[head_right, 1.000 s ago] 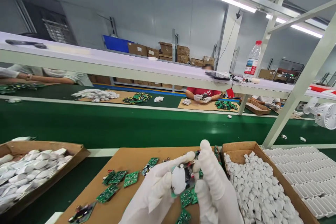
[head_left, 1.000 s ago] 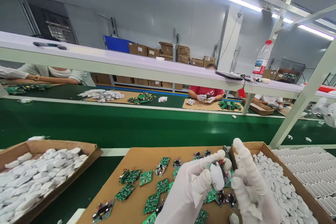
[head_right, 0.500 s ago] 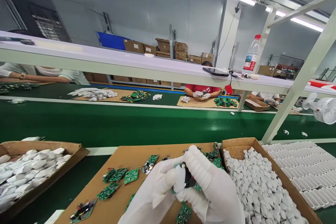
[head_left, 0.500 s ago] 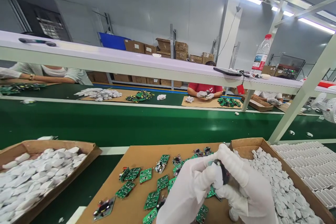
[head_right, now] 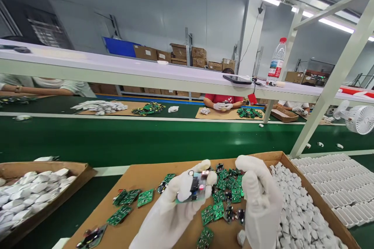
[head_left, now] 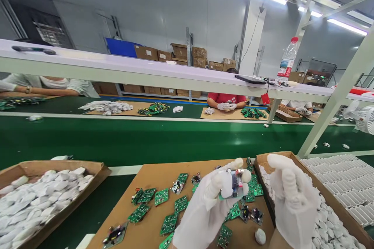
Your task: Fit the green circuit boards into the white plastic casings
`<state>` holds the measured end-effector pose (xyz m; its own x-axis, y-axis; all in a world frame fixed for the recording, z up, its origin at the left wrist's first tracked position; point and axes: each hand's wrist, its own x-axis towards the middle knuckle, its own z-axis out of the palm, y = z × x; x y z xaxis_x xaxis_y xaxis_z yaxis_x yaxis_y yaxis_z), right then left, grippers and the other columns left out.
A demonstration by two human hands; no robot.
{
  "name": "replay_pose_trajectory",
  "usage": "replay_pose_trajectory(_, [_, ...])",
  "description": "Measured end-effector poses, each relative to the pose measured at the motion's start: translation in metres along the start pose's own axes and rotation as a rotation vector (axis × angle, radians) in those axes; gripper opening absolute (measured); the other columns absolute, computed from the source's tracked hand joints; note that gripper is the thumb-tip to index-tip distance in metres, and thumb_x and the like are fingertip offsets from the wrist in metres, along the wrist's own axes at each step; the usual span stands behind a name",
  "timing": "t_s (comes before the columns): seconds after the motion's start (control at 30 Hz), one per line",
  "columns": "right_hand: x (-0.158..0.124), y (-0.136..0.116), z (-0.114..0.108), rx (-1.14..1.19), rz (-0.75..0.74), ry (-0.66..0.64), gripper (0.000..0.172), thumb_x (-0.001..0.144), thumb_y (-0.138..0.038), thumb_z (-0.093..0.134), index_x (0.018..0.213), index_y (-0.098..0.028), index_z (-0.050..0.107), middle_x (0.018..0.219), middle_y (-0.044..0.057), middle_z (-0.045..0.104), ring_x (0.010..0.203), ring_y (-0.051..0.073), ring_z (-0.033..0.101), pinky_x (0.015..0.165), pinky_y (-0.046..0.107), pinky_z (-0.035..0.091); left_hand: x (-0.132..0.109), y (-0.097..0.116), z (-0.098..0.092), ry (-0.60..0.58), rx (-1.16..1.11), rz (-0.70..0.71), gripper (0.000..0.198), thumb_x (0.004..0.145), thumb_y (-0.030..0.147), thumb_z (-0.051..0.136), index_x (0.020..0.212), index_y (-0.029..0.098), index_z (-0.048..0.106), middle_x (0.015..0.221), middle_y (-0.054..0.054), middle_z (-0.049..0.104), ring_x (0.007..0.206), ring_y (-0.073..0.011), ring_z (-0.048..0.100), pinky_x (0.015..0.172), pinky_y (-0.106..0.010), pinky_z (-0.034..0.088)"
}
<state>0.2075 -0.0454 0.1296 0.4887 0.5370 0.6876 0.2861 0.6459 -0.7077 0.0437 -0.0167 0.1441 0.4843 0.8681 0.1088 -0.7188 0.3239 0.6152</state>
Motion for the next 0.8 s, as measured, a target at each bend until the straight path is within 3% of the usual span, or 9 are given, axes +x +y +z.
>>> replay_pose_trajectory(0.07, [0.01, 0.001, 0.001, 0.178, 0.15, -0.139, 0.033, 0.088, -0.046, 0.061, 0.106, -0.022, 0.074, 0.053, -0.002, 0.051, 0.044, 0.01, 0.045, 0.04, 0.022, 0.039, 0.0, 0.001, 0.001, 0.027, -0.026, 0.005, 0.03, 0.064, 0.043, 0.085, 0.064, 0.015, 0.073, 0.094, -0.008, 0.073, 0.077, -0.0166, 0.068, 0.075, -0.025, 0.058])
replay_pose_trajectory(0.17, [0.016, -0.003, 0.006, 0.358, 0.26, -0.225, 0.032, 0.086, -0.046, 0.062, 0.107, -0.024, 0.073, 0.061, -0.001, 0.053, 0.051, 0.011, 0.045, 0.047, 0.025, 0.042, 0.0, 0.003, 0.005, 0.085, -0.043, 0.022, 0.032, 0.064, 0.04, 0.085, 0.056, 0.014, 0.068, 0.096, -0.008, 0.074, 0.087, -0.0197, 0.07, 0.075, -0.024, 0.06])
replay_pose_trajectory(0.27, [0.01, -0.009, 0.012, 0.368, 0.222, -0.195, 0.03, 0.089, -0.038, 0.061, 0.115, -0.026, 0.069, 0.075, 0.003, 0.062, 0.064, 0.013, 0.055, 0.059, 0.027, 0.05, 0.0, 0.004, 0.007, 0.16, -0.053, 0.034, 0.029, 0.064, 0.04, 0.085, 0.063, 0.014, 0.071, 0.1, -0.008, 0.074, 0.095, -0.0221, 0.069, 0.073, -0.022, 0.061])
replay_pose_trajectory(0.37, [0.002, -0.014, 0.017, 0.319, 0.215, -0.108, 0.031, 0.09, -0.03, 0.063, 0.121, -0.029, 0.063, 0.096, 0.004, 0.068, 0.078, 0.013, 0.065, 0.068, 0.025, 0.054, -0.001, 0.003, 0.008, 0.231, -0.071, 0.047, 0.03, 0.059, 0.039, 0.088, 0.07, 0.015, 0.074, 0.102, -0.006, 0.073, 0.09, -0.0206, 0.07, 0.073, -0.023, 0.062])
replay_pose_trajectory(0.43, [-0.001, -0.016, 0.021, 0.324, 0.219, -0.079, 0.03, 0.09, -0.028, 0.065, 0.12, -0.03, 0.061, 0.096, 0.002, 0.068, 0.076, 0.012, 0.067, 0.065, 0.023, 0.055, -0.001, 0.002, 0.008, 0.224, -0.07, 0.047, 0.029, 0.059, 0.039, 0.088, 0.066, 0.015, 0.073, 0.102, -0.006, 0.073, 0.089, -0.0203, 0.07, 0.075, -0.023, 0.062])
replay_pose_trajectory(0.57, [-0.003, -0.018, 0.022, 0.307, 0.145, -0.167, 0.004, 0.09, -0.027, 0.066, 0.091, -0.024, 0.063, 0.077, -0.003, 0.068, 0.055, 0.007, 0.059, 0.05, 0.017, 0.048, 0.0, 0.0, 0.008, 0.1, -0.04, 0.044, 0.03, 0.067, 0.038, 0.083, 0.057, 0.014, 0.068, 0.098, -0.007, 0.073, 0.09, -0.0187, 0.069, 0.078, -0.023, 0.06])
replay_pose_trajectory(0.63, [-0.003, -0.019, 0.021, 0.262, 0.077, -0.219, 0.009, 0.087, -0.027, 0.07, 0.082, -0.023, 0.064, 0.081, -0.001, 0.07, 0.061, 0.008, 0.061, 0.056, 0.018, 0.052, 0.002, -0.002, 0.007, 0.063, -0.034, 0.054, 0.028, 0.071, 0.037, 0.081, 0.059, 0.015, 0.069, 0.092, -0.005, 0.073, 0.089, -0.0168, 0.068, 0.08, -0.023, 0.06])
replay_pose_trajectory(0.73, [-0.005, -0.021, 0.019, 0.184, -0.03, -0.292, 0.013, 0.088, -0.037, 0.067, 0.093, -0.025, 0.07, 0.106, 0.005, 0.069, 0.077, 0.014, 0.066, 0.068, 0.026, 0.057, 0.003, -0.004, 0.005, 0.044, -0.022, 0.053, 0.021, 0.072, 0.037, 0.08, 0.068, 0.017, 0.074, 0.086, -0.004, 0.072, 0.088, -0.0162, 0.067, 0.078, -0.023, 0.059])
replay_pose_trajectory(0.8, [-0.005, -0.024, 0.018, 0.112, -0.106, -0.329, 0.015, 0.092, -0.035, 0.062, 0.101, -0.027, 0.071, 0.112, 0.005, 0.066, 0.084, 0.015, 0.066, 0.072, 0.028, 0.057, 0.003, -0.004, 0.005, 0.038, 0.005, 0.057, 0.02, 0.074, 0.037, 0.078, 0.068, 0.018, 0.074, 0.09, -0.004, 0.073, 0.089, -0.0165, 0.066, 0.077, -0.023, 0.058])
